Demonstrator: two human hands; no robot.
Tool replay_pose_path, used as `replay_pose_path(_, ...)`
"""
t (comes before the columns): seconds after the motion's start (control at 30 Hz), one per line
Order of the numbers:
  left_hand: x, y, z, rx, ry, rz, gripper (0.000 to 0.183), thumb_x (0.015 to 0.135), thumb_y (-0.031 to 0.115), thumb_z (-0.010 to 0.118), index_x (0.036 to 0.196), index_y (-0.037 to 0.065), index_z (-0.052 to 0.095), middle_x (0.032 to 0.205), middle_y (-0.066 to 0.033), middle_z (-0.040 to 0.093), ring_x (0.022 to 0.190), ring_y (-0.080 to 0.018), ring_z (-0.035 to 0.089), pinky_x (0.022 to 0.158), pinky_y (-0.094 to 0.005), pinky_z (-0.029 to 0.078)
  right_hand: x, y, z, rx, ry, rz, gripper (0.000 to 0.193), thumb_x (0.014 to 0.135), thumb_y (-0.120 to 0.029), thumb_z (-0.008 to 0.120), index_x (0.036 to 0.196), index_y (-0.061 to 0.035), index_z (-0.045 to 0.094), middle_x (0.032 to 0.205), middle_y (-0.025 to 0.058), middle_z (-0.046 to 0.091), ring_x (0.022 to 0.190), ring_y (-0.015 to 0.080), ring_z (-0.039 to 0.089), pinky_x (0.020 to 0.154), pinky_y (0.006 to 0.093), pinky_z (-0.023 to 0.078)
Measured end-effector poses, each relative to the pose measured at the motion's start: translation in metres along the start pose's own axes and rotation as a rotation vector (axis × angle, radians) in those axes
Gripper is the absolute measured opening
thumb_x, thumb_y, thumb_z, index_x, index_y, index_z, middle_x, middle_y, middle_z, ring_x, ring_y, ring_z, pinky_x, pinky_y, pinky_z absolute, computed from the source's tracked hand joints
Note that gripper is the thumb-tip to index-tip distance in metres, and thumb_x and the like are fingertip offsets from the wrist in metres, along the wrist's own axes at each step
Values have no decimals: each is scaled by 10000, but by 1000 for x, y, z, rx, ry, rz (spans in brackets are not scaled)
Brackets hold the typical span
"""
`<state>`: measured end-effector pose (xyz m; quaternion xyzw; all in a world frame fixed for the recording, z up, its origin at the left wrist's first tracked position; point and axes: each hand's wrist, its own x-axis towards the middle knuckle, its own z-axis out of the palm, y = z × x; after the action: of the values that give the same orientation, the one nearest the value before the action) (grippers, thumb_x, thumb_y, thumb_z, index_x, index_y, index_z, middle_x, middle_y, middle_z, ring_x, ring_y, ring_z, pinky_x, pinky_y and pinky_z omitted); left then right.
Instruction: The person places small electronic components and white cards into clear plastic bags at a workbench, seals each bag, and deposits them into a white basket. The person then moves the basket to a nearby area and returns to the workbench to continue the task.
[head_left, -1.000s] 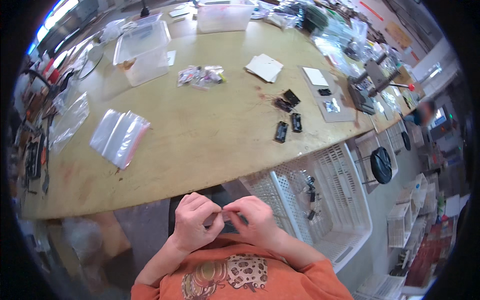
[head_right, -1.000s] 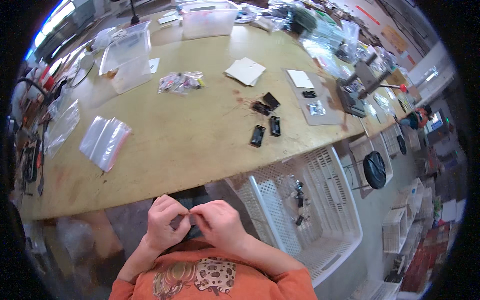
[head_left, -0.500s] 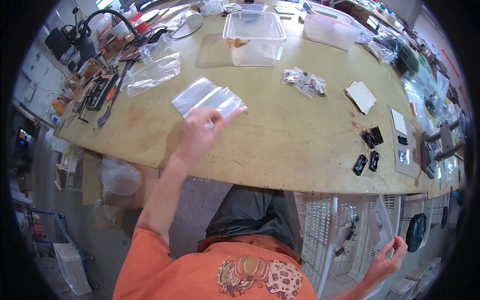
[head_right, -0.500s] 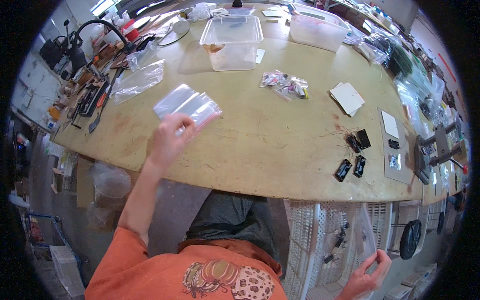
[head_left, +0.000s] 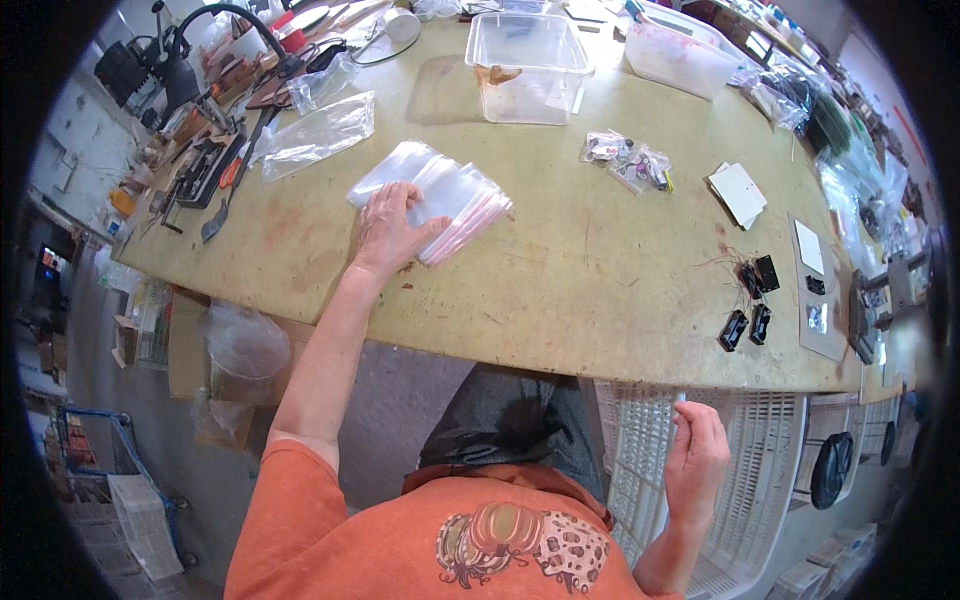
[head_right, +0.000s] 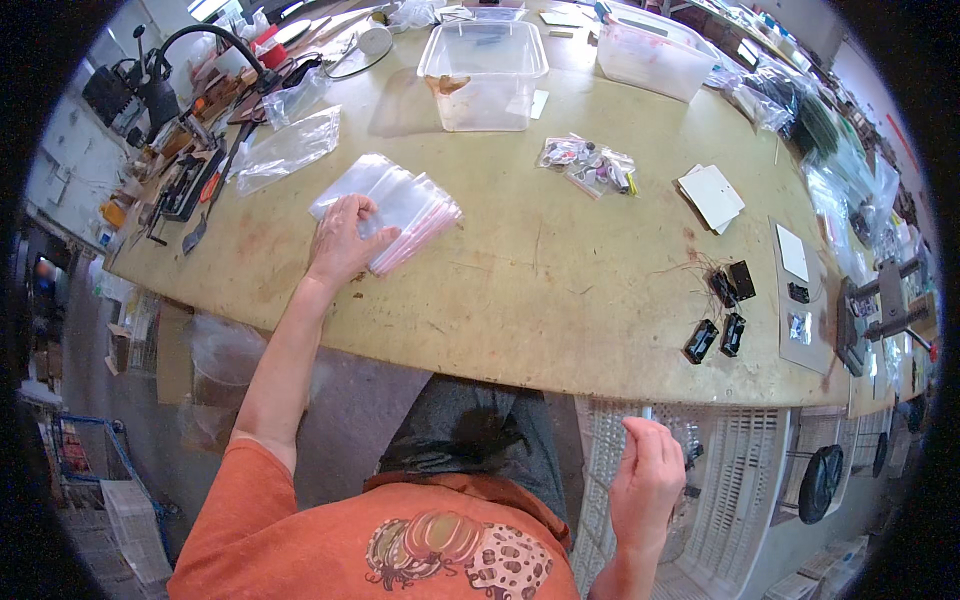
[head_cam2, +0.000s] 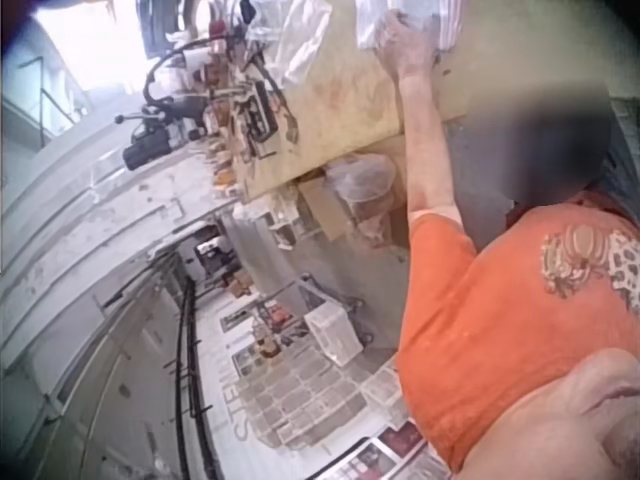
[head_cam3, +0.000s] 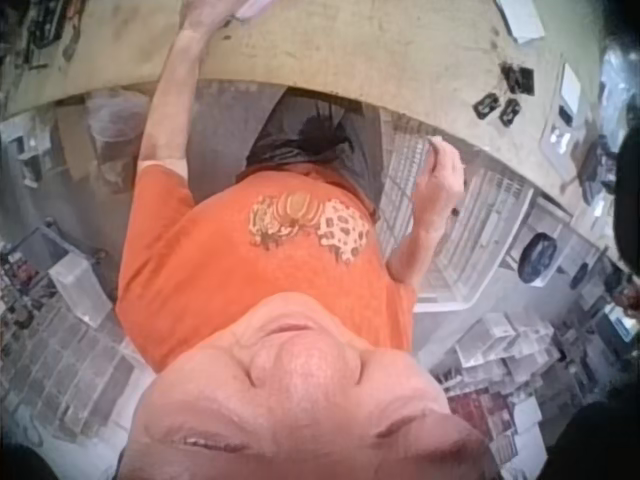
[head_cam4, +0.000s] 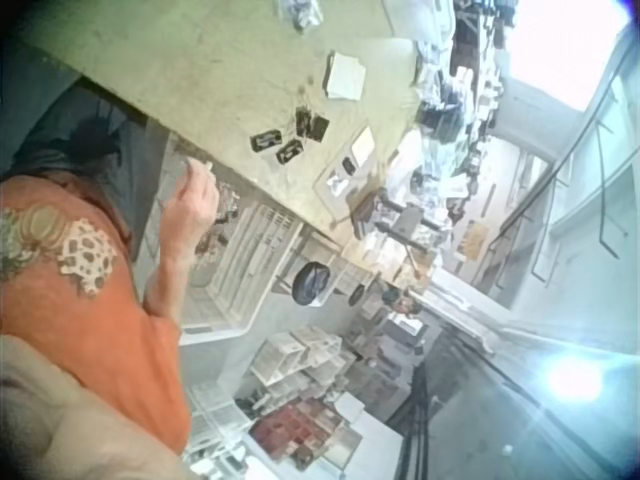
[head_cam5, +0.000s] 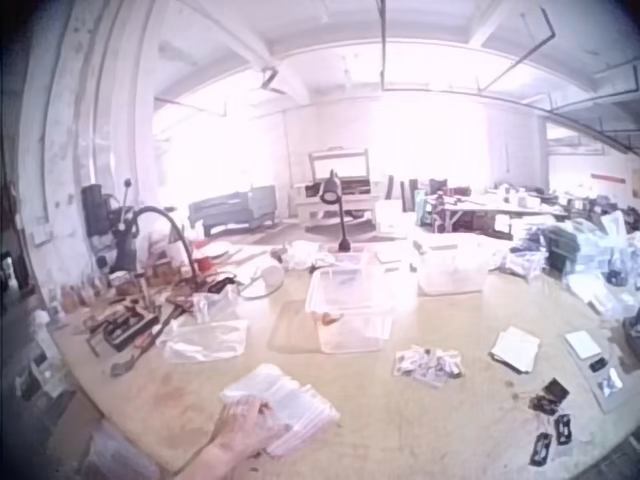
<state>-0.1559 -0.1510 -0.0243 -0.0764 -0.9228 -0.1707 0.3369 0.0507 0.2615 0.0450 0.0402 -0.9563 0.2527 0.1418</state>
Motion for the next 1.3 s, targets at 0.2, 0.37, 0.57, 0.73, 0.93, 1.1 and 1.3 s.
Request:
replay_pose_path(0.2,6,-12,0,-324,-179,-385,175,894,211,684,881,37,675,740,-47,646,677,-132,580,678,-296,471,-6,-4,12,59,-45,4,179,857,37,599,1016,-34,642,937,120,678,854,303,646,778,401,509)
replay_pose_path(0.37,5,-36,-2,-532,-82,-539,185,923,183,665,869,6,667,761,-7,665,673,-105,584,634,-288,464,-16,-1,23,77,-94,-71,181,849,51,568,994,-30,642,928,126,685,844,307,660,779,398,518)
replay_pose_path(0.57,-2,-31,-6,-764,320,-588,159,930,74,639,777,44,670,783,69,646,666,-45,538,616,-239,451,-5,-27,47,447,-158,15,67,861,-15,667,926,-2,664,885,138,699,757,268,694,665,333,550)
replay_pose_path(0.73,-49,123,-22,-446,32,43,129,730,31,741,697,63,621,698,-87,605,672,-255,605,633,-351,496,42,-62,79,864,-361,328,180,949,-148,648,957,32,667,802,115,711,562,123,650,498,253,494)
replay_pose_path(0.93,-71,153,-28,-536,-178,154,138,737,68,744,698,71,611,706,-71,605,717,-283,610,687,-383,502,59,-44,109,1173,-486,494,215,992,-173,591,900,17,630,777,116,696,481,123,610,381,220,419)
replay_pose_path(1.1,-63,139,-30,-541,-280,119,154,769,50,725,905,66,655,932,-102,649,886,-298,616,813,-388,489,54,-44,106,1143,-512,495,216,995,-175,593,897,14,627,762,108,690,479,124,609,387,220,422)
replay_pose_path(1.3,-40,94,-12,-94,-61,70,366,772,-23,697,1120,82,651,1175,-132,633,1087,-313,583,977,-409,440,34,-37,102,1249,-368,597,201,1001,-165,585,907,7,630,775,102,691,513,121,622,418,217,451)
